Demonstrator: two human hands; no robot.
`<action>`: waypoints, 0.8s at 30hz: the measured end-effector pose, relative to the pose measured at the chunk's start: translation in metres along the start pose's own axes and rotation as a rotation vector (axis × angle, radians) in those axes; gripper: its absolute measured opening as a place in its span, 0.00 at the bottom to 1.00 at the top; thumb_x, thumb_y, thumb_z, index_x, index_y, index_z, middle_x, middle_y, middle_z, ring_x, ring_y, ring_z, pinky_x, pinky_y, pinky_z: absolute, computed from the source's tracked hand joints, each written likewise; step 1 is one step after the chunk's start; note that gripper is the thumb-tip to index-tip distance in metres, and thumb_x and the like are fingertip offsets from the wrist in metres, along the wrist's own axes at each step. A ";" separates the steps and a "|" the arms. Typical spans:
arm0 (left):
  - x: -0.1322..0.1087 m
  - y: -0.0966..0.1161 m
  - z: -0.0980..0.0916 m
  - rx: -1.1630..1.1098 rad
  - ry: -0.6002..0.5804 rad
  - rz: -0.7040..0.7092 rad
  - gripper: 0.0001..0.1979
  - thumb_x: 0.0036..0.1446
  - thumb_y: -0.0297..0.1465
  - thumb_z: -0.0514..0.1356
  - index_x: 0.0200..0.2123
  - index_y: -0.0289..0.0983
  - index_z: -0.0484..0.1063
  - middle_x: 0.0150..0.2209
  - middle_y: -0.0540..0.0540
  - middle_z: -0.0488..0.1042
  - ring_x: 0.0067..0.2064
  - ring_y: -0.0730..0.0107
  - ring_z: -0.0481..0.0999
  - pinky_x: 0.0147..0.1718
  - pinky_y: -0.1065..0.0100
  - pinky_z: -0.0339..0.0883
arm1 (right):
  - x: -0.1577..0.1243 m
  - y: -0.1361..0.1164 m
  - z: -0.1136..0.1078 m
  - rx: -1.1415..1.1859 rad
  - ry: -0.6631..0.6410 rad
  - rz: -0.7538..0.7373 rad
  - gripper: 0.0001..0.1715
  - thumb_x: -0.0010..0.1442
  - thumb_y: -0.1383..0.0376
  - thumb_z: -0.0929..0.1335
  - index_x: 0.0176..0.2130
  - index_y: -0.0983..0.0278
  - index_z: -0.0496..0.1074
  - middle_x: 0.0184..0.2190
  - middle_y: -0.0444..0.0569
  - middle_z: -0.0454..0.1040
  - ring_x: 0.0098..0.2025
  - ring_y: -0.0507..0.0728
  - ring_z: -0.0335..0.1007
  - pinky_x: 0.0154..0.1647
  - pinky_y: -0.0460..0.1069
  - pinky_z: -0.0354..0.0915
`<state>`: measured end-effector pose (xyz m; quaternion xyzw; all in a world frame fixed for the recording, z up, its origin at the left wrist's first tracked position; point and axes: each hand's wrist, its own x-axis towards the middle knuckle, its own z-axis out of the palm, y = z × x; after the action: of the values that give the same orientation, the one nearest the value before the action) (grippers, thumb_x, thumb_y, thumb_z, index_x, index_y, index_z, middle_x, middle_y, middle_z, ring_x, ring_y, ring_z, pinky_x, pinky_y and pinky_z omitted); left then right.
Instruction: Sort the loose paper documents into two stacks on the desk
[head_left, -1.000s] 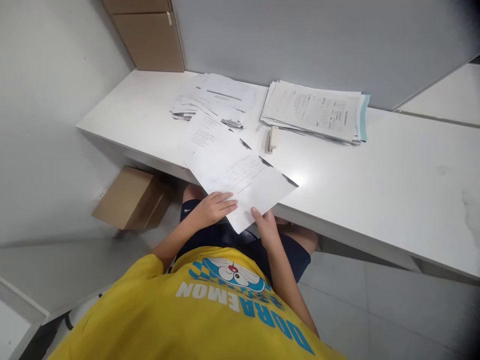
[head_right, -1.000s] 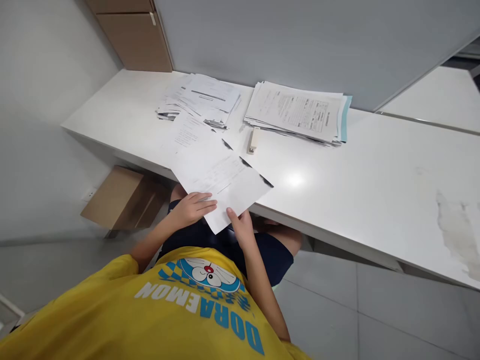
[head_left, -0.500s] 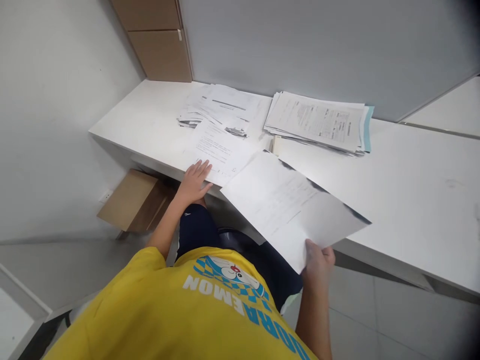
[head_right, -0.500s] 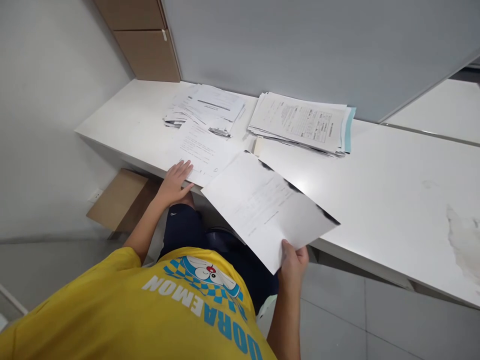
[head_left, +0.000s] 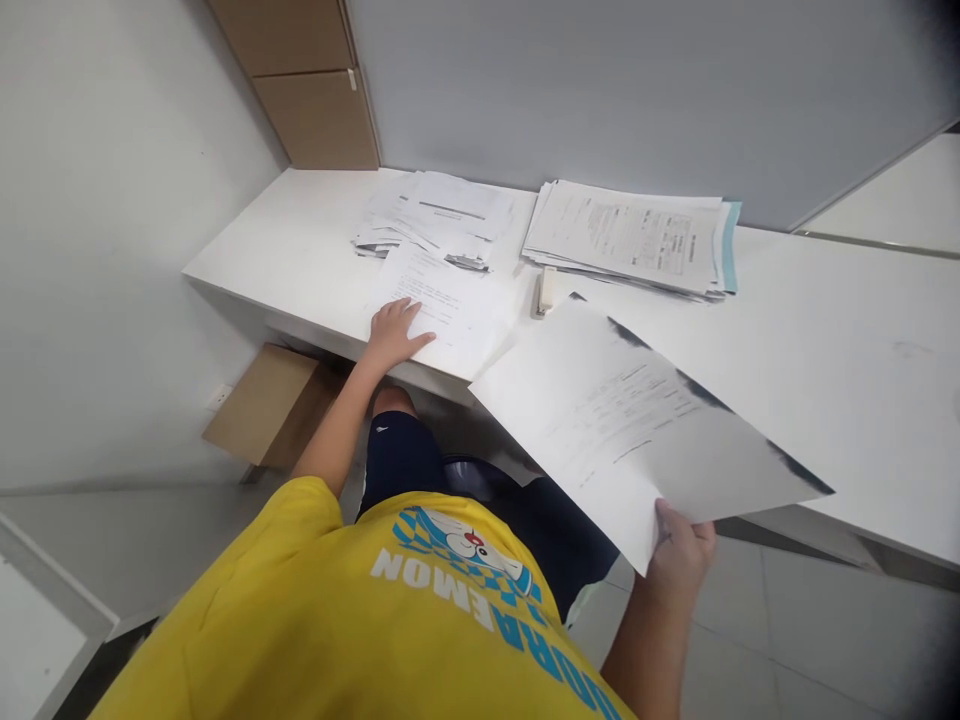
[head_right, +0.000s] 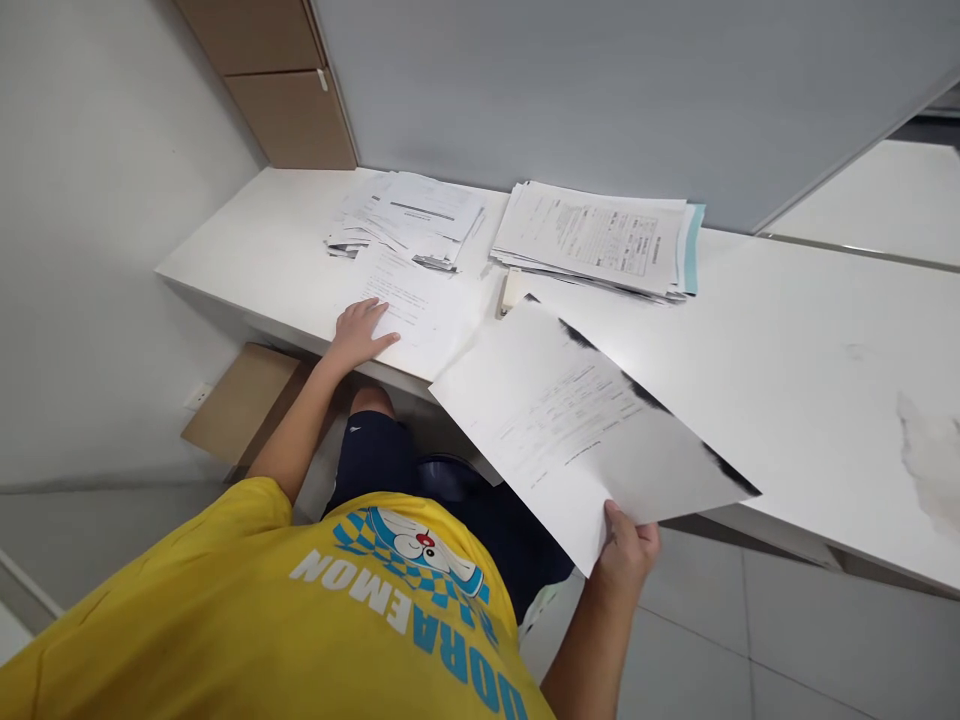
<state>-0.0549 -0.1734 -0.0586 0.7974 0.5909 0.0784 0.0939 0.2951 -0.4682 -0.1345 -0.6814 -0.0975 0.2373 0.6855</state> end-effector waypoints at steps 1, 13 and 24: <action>-0.001 0.002 0.001 -0.001 0.006 -0.013 0.35 0.61 0.50 0.56 0.67 0.40 0.60 0.71 0.40 0.56 0.69 0.43 0.54 0.66 0.47 0.48 | 0.000 0.000 0.002 0.009 0.002 0.007 0.22 0.38 0.60 0.73 0.36 0.63 0.74 0.35 0.48 0.77 0.48 0.64 0.73 0.53 0.60 0.70; 0.001 -0.018 0.000 0.023 0.271 -0.294 0.27 0.61 0.48 0.57 0.59 0.41 0.71 0.60 0.36 0.68 0.62 0.40 0.63 0.63 0.43 0.50 | -0.001 0.007 -0.005 0.080 0.014 0.008 0.22 0.37 0.61 0.73 0.36 0.64 0.74 0.33 0.46 0.76 0.46 0.63 0.73 0.52 0.59 0.69; 0.008 -0.027 -0.003 0.015 0.328 -0.298 0.21 0.63 0.37 0.53 0.54 0.39 0.75 0.57 0.36 0.72 0.59 0.44 0.66 0.64 0.42 0.51 | -0.012 0.015 -0.013 0.087 0.046 0.054 0.22 0.35 0.60 0.73 0.34 0.62 0.73 0.32 0.45 0.76 0.44 0.61 0.73 0.49 0.57 0.71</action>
<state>-0.0780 -0.1580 -0.0617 0.6785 0.7103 0.1876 0.0010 0.2878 -0.4856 -0.1477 -0.6586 -0.0531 0.2440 0.7099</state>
